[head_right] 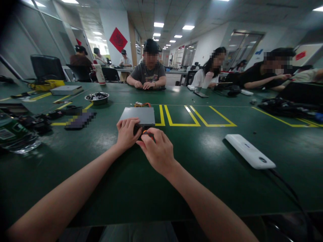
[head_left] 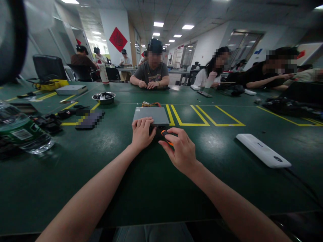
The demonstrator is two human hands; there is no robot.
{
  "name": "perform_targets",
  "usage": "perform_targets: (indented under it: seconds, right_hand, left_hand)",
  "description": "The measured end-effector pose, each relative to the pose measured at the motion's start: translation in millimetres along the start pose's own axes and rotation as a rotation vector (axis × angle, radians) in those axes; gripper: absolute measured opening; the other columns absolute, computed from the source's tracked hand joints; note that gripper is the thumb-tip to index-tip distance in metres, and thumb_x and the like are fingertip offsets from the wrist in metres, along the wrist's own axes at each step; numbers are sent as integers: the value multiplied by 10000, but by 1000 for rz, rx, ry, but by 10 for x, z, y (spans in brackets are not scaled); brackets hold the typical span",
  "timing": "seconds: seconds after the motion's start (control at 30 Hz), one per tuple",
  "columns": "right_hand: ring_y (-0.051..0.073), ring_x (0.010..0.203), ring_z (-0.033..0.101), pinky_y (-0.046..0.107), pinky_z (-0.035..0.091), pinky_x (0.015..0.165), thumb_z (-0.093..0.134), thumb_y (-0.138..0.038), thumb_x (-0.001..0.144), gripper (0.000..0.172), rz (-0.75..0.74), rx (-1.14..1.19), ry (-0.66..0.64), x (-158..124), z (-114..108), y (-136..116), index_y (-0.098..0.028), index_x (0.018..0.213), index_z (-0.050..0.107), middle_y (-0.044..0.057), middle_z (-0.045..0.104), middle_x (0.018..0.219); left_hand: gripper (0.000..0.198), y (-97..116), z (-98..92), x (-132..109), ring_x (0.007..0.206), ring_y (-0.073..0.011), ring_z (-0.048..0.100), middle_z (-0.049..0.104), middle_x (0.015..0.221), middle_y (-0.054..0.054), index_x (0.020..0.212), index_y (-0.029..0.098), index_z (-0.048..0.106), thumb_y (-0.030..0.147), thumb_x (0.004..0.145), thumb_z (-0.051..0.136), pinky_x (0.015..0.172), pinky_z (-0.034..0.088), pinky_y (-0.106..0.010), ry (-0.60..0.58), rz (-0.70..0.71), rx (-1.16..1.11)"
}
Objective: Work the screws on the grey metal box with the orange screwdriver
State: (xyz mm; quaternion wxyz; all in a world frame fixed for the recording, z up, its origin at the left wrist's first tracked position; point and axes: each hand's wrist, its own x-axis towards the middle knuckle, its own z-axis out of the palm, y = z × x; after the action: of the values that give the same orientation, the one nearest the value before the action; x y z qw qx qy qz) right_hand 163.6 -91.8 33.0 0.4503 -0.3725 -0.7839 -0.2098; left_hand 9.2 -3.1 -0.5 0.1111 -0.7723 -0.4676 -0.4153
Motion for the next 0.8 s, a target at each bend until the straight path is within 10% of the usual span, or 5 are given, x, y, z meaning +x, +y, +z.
perform_targets:
  seconds: [0.6,0.8]
  right_hand:
    - [183,1020,531,357,498,803,461,-91,804,373,-3,146,30,-35,45,-40,-201,1133,324,102,520,1075]
    - [179,876,556,347,500,728,510,-186,814,200,-19,-20,5,-12,26,-53,-219,986,414,73,537,958]
  left_hand:
    - [235,4,1,3,1082,-241,473,572,1169,-54,1042,242,500,287,812,503,933,260,-426,6,6,21]
    - [240,-11,6,3,1087,-241,474,567,1173,-53,1048,249,494,274,809,498,934,260,-427,9,15,21]
